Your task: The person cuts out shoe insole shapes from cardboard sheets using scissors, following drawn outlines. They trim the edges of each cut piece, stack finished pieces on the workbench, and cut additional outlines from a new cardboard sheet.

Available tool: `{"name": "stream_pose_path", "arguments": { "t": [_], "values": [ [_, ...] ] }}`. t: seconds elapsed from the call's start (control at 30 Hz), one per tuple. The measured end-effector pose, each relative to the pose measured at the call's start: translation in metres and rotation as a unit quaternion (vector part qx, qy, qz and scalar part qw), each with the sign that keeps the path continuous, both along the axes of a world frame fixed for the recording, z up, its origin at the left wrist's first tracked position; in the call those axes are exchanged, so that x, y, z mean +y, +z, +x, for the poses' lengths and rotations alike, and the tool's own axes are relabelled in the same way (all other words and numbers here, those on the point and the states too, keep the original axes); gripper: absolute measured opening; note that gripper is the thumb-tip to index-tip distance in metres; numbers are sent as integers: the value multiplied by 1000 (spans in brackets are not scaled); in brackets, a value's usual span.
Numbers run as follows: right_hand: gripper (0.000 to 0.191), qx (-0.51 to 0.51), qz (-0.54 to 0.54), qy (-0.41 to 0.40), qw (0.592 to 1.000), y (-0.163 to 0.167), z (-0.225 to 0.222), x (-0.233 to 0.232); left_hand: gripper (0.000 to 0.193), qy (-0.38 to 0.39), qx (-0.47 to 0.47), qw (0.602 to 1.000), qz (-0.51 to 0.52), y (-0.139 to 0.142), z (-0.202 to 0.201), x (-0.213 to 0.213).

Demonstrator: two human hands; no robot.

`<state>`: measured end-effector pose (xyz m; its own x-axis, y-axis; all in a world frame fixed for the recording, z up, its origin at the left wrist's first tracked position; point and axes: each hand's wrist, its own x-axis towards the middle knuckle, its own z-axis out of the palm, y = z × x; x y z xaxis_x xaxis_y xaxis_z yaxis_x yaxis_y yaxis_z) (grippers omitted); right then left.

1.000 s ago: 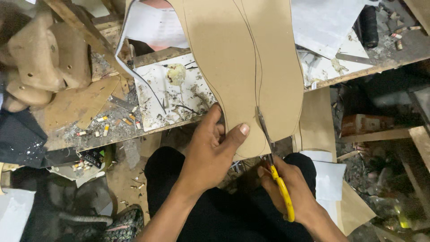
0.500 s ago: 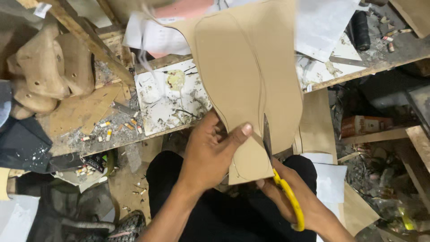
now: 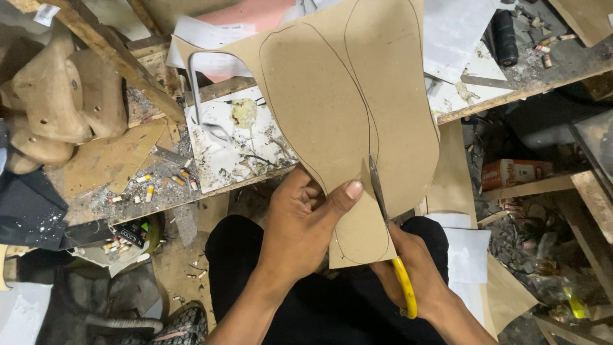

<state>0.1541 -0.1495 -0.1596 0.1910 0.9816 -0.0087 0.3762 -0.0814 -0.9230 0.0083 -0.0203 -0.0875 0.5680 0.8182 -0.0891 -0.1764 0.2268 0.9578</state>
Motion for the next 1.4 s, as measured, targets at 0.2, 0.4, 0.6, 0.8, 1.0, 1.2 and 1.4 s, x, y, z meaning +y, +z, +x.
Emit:
{"name": "stream_pose_path", "arguments": {
  "t": [0.2,0.4,0.6,0.8,1.0,1.2,1.4],
  "values": [
    [30,-19,21,-2,1000,-10,3,-3,34,6,46,999,9,-2,-1,-1],
    [22,-24,-10,-45,999,-10,-3,-1,33,5,2,1000,-6,6,0,1],
    [17,143,-174,122,967,25,23,-5,29,63,99,991,71,14,-12,10],
    [57,217,-81,16,973,6,8,5,33,46,35,998,13,3,4,-7],
    [53,123,-12,27,992,1,8,3,34,45,25,999,18,6,7,-9],
    [51,132,-101,-22,986,-9,10,1,33,41,48,998,6,10,9,-9],
    [47,88,-20,5,996,-11,9,-4,35,104,-13,994,11,11,7,-6]
  ]
}}
